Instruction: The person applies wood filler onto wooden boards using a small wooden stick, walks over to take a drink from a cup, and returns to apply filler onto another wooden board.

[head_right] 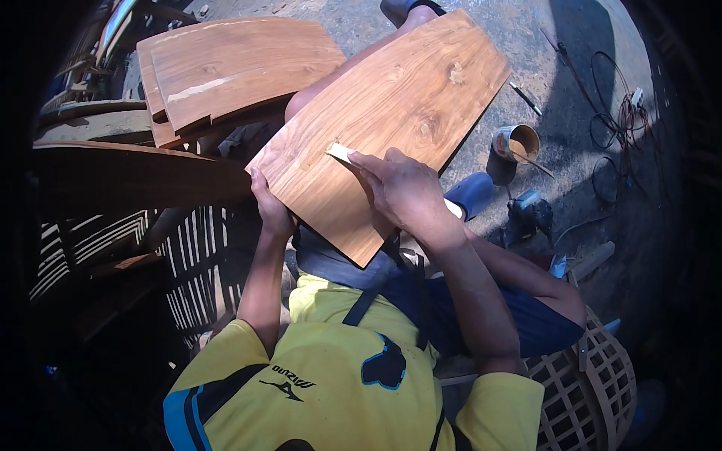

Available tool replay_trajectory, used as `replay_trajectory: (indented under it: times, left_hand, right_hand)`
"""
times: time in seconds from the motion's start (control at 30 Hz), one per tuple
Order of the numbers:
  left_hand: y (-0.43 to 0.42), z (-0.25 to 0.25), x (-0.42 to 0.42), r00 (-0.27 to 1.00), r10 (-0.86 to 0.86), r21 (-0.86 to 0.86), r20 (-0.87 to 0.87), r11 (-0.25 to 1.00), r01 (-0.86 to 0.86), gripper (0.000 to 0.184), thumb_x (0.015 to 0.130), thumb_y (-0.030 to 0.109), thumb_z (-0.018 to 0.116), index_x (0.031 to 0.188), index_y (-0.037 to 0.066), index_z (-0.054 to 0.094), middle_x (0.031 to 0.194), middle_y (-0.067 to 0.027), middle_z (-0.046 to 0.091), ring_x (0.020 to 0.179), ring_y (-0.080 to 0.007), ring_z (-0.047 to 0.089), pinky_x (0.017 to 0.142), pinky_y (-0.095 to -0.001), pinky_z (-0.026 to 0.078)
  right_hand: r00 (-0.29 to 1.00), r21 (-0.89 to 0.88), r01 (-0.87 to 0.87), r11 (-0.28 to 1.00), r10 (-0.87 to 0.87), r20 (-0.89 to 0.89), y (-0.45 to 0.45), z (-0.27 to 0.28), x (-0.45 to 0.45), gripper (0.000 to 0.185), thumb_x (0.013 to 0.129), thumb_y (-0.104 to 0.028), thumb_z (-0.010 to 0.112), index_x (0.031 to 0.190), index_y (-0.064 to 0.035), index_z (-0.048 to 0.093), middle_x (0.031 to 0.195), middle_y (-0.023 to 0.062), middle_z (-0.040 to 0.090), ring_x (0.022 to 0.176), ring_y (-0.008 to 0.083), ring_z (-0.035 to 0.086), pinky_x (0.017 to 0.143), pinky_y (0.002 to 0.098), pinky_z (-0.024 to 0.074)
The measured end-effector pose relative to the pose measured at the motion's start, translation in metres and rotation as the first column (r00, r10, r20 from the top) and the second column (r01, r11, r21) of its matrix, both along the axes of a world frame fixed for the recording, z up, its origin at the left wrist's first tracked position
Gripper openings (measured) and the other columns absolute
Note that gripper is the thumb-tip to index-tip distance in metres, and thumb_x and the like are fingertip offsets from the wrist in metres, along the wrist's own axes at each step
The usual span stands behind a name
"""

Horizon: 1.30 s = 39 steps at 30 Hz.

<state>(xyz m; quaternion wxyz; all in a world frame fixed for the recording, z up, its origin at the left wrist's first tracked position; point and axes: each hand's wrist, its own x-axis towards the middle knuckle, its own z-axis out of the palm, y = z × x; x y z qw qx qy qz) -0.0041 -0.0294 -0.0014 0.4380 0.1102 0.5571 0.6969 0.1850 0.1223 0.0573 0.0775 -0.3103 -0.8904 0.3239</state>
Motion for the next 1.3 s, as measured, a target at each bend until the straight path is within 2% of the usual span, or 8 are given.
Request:
replay_trajectory:
  times: [0.4,0.9,0.97,1.0,1.1,1.17,1.23,1.3]
  left_hand:
    - [0.002,0.007,0.001,0.998,-0.028,0.011,0.051,1.000,0.027,0.080,0.106,0.061,0.020,0.152,-0.002,0.034,0.145,-0.0234,0.051,0.132,-0.0317,0.055,0.109,-0.0431,0.045]
    - [0.000,0.004,-0.002,1.000,-0.002,-0.019,0.010,1.000,0.002,0.078,0.107,0.058,0.019,0.151,-0.005,0.035,0.145,-0.0236,0.052,0.133,-0.0306,0.054,0.112,-0.0416,0.042]
    - [-0.001,0.004,-0.001,0.999,-0.012,-0.029,0.032,0.999,0.013,0.078,0.107,0.058,0.019,0.151,-0.005,0.035,0.145,-0.0236,0.052,0.133,-0.0307,0.055,0.112,-0.0416,0.043]
    - [-0.001,0.003,-0.001,0.999,-0.010,-0.025,0.035,1.000,0.011,0.078,0.107,0.059,0.021,0.151,-0.003,0.036,0.145,-0.0222,0.052,0.133,-0.0297,0.054,0.111,-0.0415,0.043]
    - [-0.002,0.000,-0.002,0.999,-0.011,-0.021,0.031,1.000,0.012,0.077,0.107,0.059,0.023,0.152,-0.002,0.036,0.146,-0.0209,0.052,0.133,-0.0288,0.054,0.110,-0.0415,0.043]
    - [-0.003,0.000,-0.003,1.000,-0.012,-0.016,0.023,1.000,0.013,0.077,0.107,0.059,0.023,0.152,-0.002,0.036,0.146,-0.0209,0.052,0.133,-0.0288,0.054,0.110,-0.0415,0.043]
    - [-0.001,0.001,-0.002,1.000,-0.009,-0.008,0.001,1.000,0.009,0.077,0.107,0.059,0.024,0.152,-0.002,0.036,0.145,-0.0211,0.052,0.133,-0.0289,0.054,0.110,-0.0417,0.043]
    - [0.000,0.001,-0.002,1.000,-0.008,-0.003,-0.005,1.000,0.008,0.077,0.107,0.059,0.023,0.152,-0.002,0.036,0.146,-0.0211,0.052,0.133,-0.0289,0.054,0.110,-0.0418,0.043]
  right_hand:
    - [0.931,0.080,-0.349,0.934,0.336,0.146,0.036,0.026,-0.031,0.022,0.097,-0.035,0.064,0.114,-0.0326,0.077,0.085,0.0090,0.062,0.078,0.0303,0.070,0.068,0.0430,0.0550]
    - [0.973,0.193,-0.206,0.959,0.182,0.139,0.085,-0.004,0.000,0.026,0.097,-0.023,0.067,0.122,-0.0268,0.075,0.080,0.0075,0.063,0.074,0.0228,0.066,0.066,0.0374,0.0514]
    - [0.991,-0.391,-0.011,0.920,-0.042,-0.127,0.065,-0.008,0.006,0.027,0.103,-0.018,0.059,0.128,-0.0158,0.071,0.078,0.0053,0.067,0.065,0.0133,0.064,0.060,0.0297,0.0509]
    - [0.987,-0.623,0.157,0.767,-0.141,0.075,0.057,0.011,0.003,0.029,0.104,-0.016,0.054,0.128,-0.0097,0.070,0.074,0.0067,0.069,0.067,0.0126,0.067,0.065,0.0287,0.0536]
    - [0.968,-0.763,0.183,0.620,-0.249,0.030,0.031,0.000,0.000,0.029,0.105,-0.017,0.053,0.129,-0.0098,0.068,0.072,0.0044,0.068,0.066,0.0093,0.065,0.064,0.0292,0.0532]
    - [0.966,-0.735,0.190,0.650,-0.256,0.024,0.020,-0.012,-0.005,0.028,0.104,-0.017,0.055,0.127,-0.0089,0.069,0.073,0.0080,0.069,0.067,0.0156,0.069,0.065,0.0320,0.0545]
    - [0.971,-0.330,0.101,0.938,-0.166,-0.172,0.011,-0.028,-0.007,0.029,0.102,-0.019,0.059,0.128,-0.0117,0.069,0.078,0.0125,0.070,0.067,0.0257,0.070,0.066,0.0370,0.0553]
    - [0.981,-0.101,0.013,0.995,-0.032,-0.189,0.008,-0.027,-0.002,0.031,0.099,-0.020,0.063,0.128,-0.0155,0.068,0.084,0.0149,0.066,0.071,0.0342,0.069,0.065,0.0432,0.0546]
